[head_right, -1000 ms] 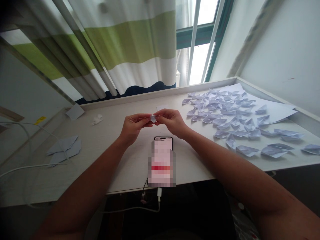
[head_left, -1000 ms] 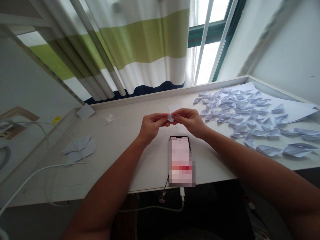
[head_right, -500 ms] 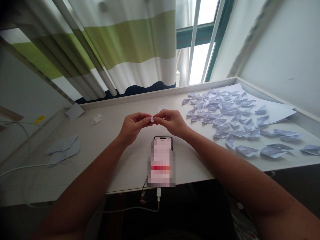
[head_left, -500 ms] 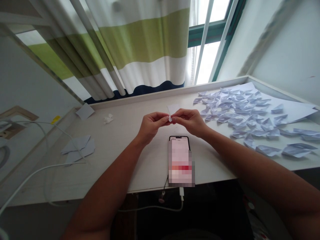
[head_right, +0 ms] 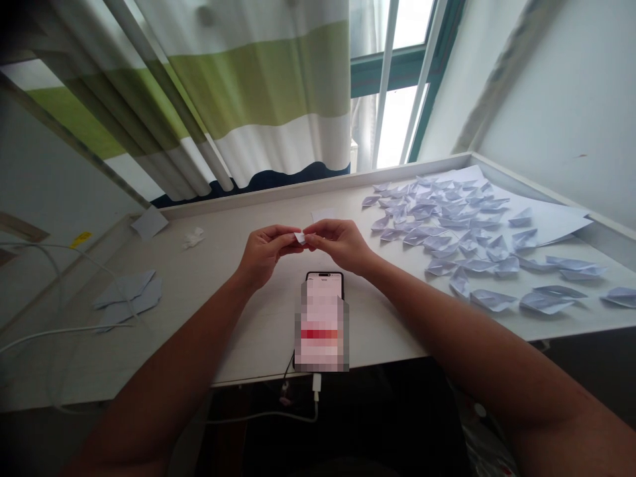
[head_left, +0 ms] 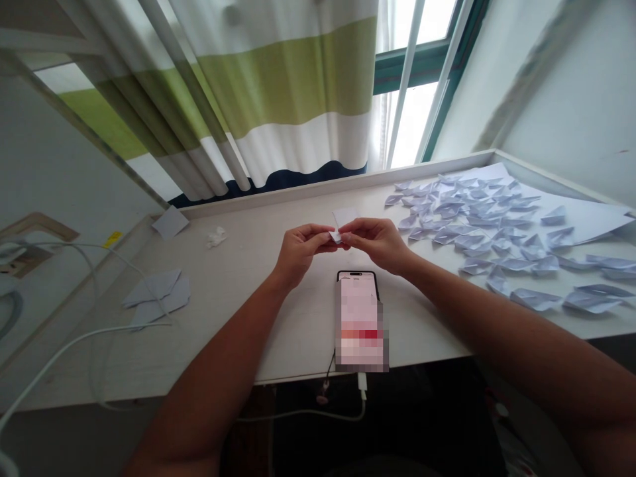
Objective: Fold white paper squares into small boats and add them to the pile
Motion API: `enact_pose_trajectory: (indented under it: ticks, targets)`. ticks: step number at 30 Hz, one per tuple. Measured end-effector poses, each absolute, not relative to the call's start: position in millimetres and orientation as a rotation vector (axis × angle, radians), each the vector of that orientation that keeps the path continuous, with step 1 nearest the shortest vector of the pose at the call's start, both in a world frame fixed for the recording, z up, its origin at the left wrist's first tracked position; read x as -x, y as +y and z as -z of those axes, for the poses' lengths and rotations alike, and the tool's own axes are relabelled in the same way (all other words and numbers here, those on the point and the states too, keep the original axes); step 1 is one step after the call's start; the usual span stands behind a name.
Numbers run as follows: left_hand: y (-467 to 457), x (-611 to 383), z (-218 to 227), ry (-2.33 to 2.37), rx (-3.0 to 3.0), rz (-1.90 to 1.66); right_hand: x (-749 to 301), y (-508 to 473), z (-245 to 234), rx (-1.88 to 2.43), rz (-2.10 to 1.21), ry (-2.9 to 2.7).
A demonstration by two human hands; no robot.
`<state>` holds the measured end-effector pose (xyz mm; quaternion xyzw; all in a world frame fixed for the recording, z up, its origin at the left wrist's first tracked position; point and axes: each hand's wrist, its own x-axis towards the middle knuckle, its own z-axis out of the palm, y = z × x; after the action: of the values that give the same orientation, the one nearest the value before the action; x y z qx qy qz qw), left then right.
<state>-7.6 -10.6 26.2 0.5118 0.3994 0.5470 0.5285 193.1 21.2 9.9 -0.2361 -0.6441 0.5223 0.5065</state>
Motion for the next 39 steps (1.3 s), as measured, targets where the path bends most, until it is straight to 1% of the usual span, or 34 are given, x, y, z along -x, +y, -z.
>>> enact_pose_trajectory:
  ticks: [11,18,22,27,35,39]
  targets:
    - [-11,8,-28,0.981,-1.226,-1.319,-193,22,-8,0.619,-1.251,-1.525]
    - [-7,10,-24,1.016,-1.366,-1.333,-193,24,-5,0.681,-1.263,-1.561]
    - [-5,7,-21,1.024,-1.438,-1.355,-192,20,-9,0.695,-1.176,-1.62]
    - [-8,4,-22,1.012,-1.379,-1.32,-188,15,-13,0.729,-1.065,-1.554]
    - [-9,6,-25,1.025,-1.541,-1.321,-186,14,-9,0.676,-1.165,-1.602]
    - [-11,8,-26,1.066,-1.654,-1.312,-189,13,-9,0.711,-1.106,-1.671]
